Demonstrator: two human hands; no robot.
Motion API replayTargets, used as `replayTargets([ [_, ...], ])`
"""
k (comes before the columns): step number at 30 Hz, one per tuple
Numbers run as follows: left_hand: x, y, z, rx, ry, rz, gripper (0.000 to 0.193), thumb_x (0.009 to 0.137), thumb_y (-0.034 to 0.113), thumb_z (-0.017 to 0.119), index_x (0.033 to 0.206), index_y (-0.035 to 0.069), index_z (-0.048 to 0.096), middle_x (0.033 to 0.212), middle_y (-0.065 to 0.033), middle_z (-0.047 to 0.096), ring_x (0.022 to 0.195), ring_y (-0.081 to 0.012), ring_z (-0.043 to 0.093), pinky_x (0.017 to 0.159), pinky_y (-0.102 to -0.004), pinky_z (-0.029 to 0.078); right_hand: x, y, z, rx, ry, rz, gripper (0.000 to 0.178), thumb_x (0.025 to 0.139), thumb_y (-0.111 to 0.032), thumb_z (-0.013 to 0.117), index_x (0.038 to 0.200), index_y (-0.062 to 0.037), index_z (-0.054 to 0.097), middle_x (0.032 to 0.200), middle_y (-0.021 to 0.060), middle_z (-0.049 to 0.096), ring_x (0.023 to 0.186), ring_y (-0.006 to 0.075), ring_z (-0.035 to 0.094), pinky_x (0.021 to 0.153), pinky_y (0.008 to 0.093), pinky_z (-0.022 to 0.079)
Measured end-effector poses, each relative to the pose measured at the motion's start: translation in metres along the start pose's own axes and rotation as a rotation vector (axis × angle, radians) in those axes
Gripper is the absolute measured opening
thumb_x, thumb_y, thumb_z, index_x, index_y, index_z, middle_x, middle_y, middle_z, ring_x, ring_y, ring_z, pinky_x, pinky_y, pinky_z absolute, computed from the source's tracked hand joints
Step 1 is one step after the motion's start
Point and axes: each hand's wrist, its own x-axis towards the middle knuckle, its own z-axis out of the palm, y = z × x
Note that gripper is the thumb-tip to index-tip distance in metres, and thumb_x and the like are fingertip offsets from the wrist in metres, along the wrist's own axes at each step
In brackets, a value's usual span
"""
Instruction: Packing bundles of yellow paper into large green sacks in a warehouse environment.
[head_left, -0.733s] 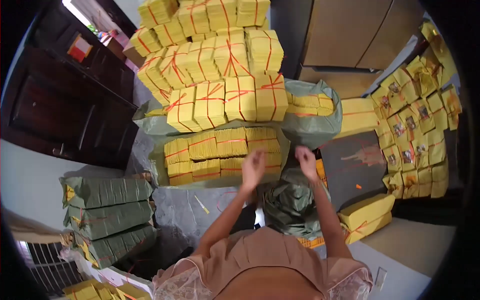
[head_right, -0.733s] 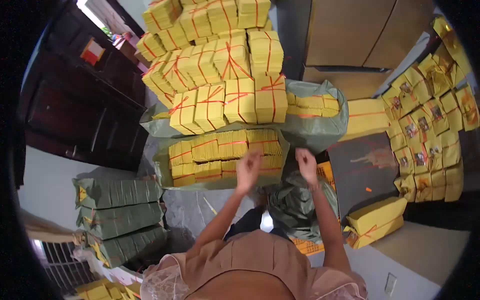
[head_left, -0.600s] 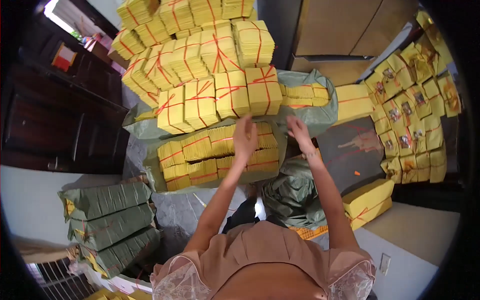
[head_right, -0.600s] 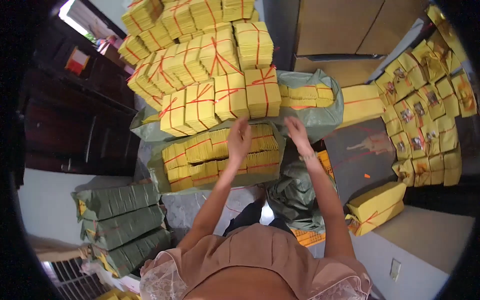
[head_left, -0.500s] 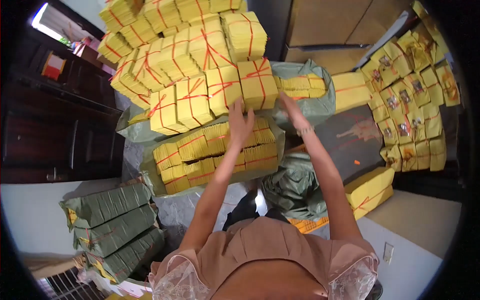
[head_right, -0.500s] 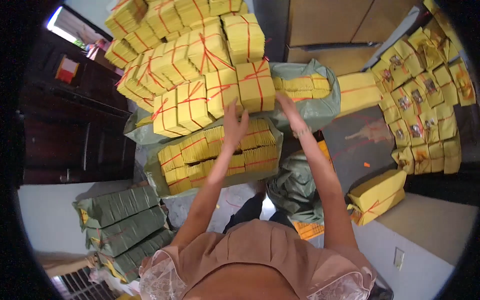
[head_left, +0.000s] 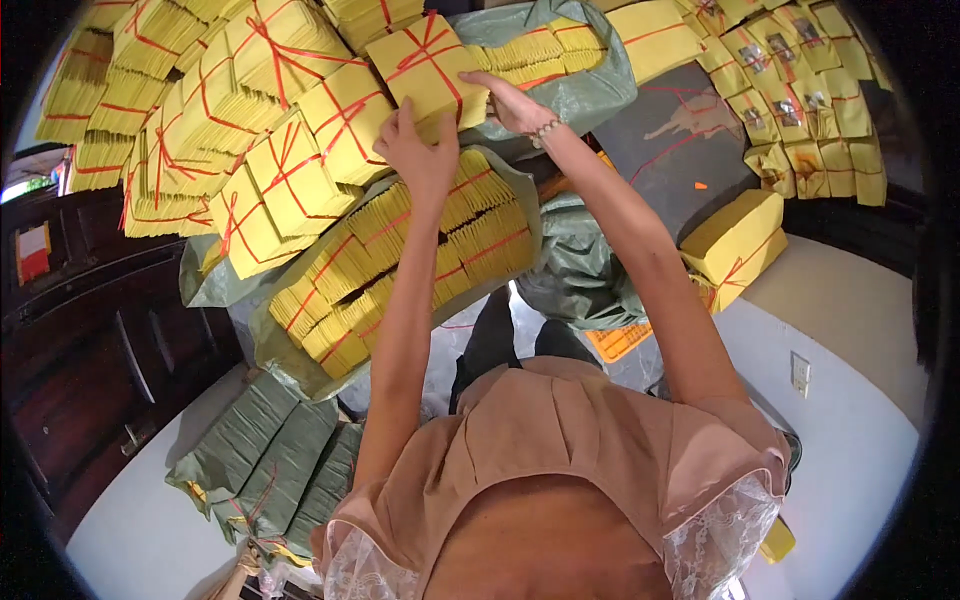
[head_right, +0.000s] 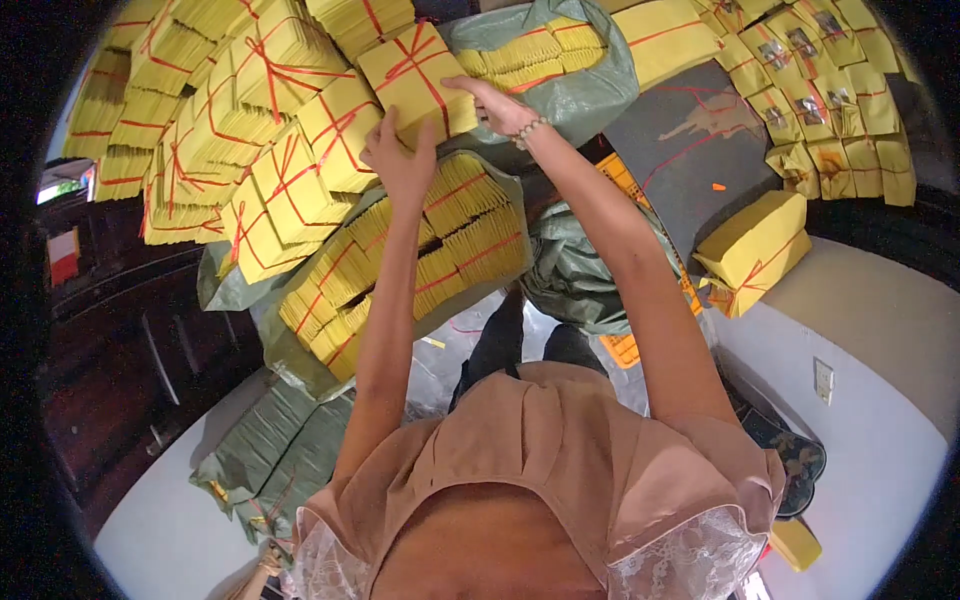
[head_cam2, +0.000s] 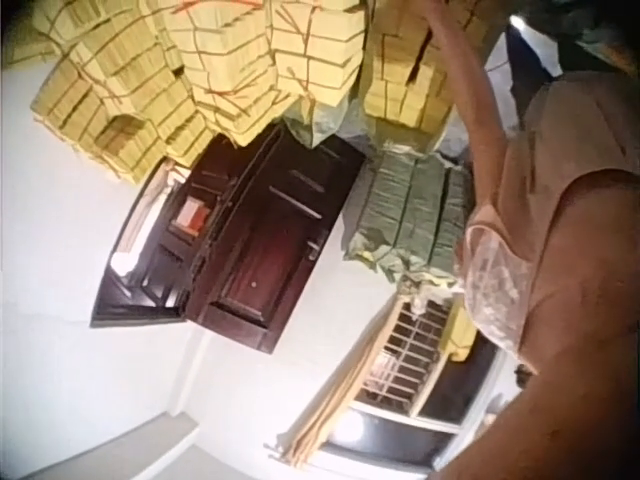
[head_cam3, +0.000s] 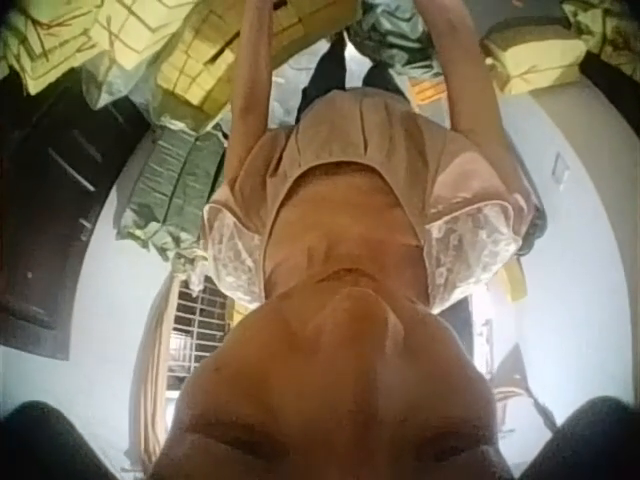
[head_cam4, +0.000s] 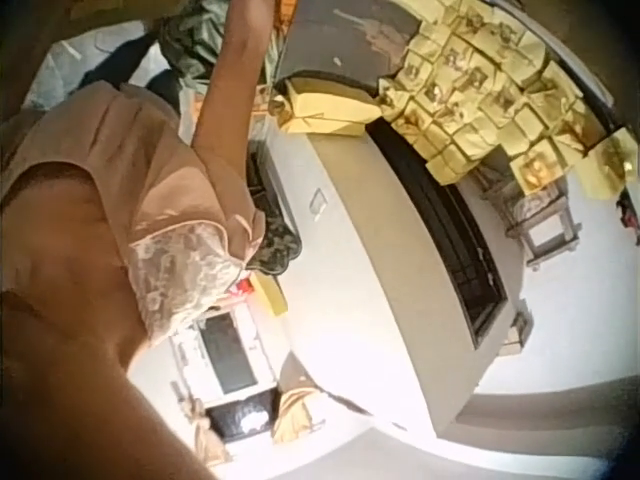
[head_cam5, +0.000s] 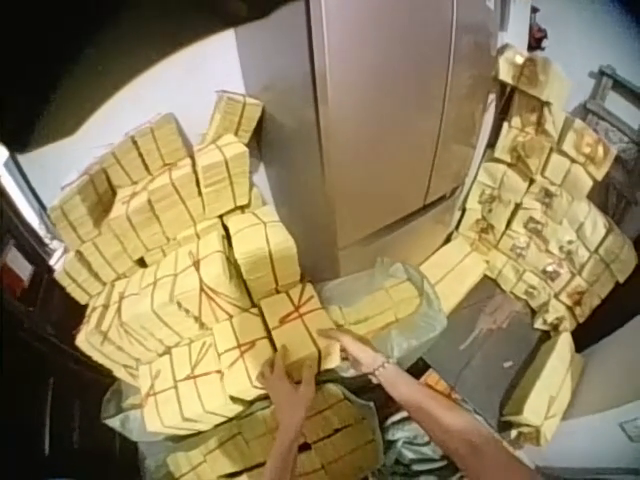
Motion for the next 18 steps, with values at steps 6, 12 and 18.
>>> replayTargets([
  [6,0.005,0.023,-0.003,-0.218,0.062,-0.109,0.045,0.078,0.029,0.067,0.113,0.001,0.058,0.107,-0.0157,0.054,0.103,-0.0307,0.047,0.091,-0.0415,0.037,-0.011,-0.005,-0.006,0.17,-0.026,-0.001,0.054,0.074,-0.057,0.063,0.105,-0.0133,0.055,0.094,0.0005,0.057,0.081,0.0096,0.047,0.074,0.0247,0.036],
  [12,-0.007,0.066,0.002,-0.44,-0.027,-0.046,0.042,0.08,0.02,0.067,0.114,-0.001,0.054,0.102,-0.0153,0.056,0.093,-0.0273,0.056,0.082,-0.0379,0.045,-0.048,-0.001,-0.031,0.354,0.01,0.02,0.061,0.079,-0.061,0.053,0.122,-0.0165,0.051,0.109,-0.0019,0.059,0.093,0.0123,0.053,0.078,0.0257,0.035],
  [18,-0.034,0.045,0.013,-0.563,-0.119,-0.247,0.054,0.08,0.026,0.069,0.122,-0.002,0.048,0.104,-0.016,0.052,0.089,-0.0245,0.056,0.08,-0.0327,0.047,-0.066,0.029,-0.028,0.428,0.046,-0.004,0.064,0.083,-0.06,0.048,0.131,-0.018,0.044,0.12,0.0003,0.055,0.107,0.0164,0.051,0.09,0.0358,0.034],
])
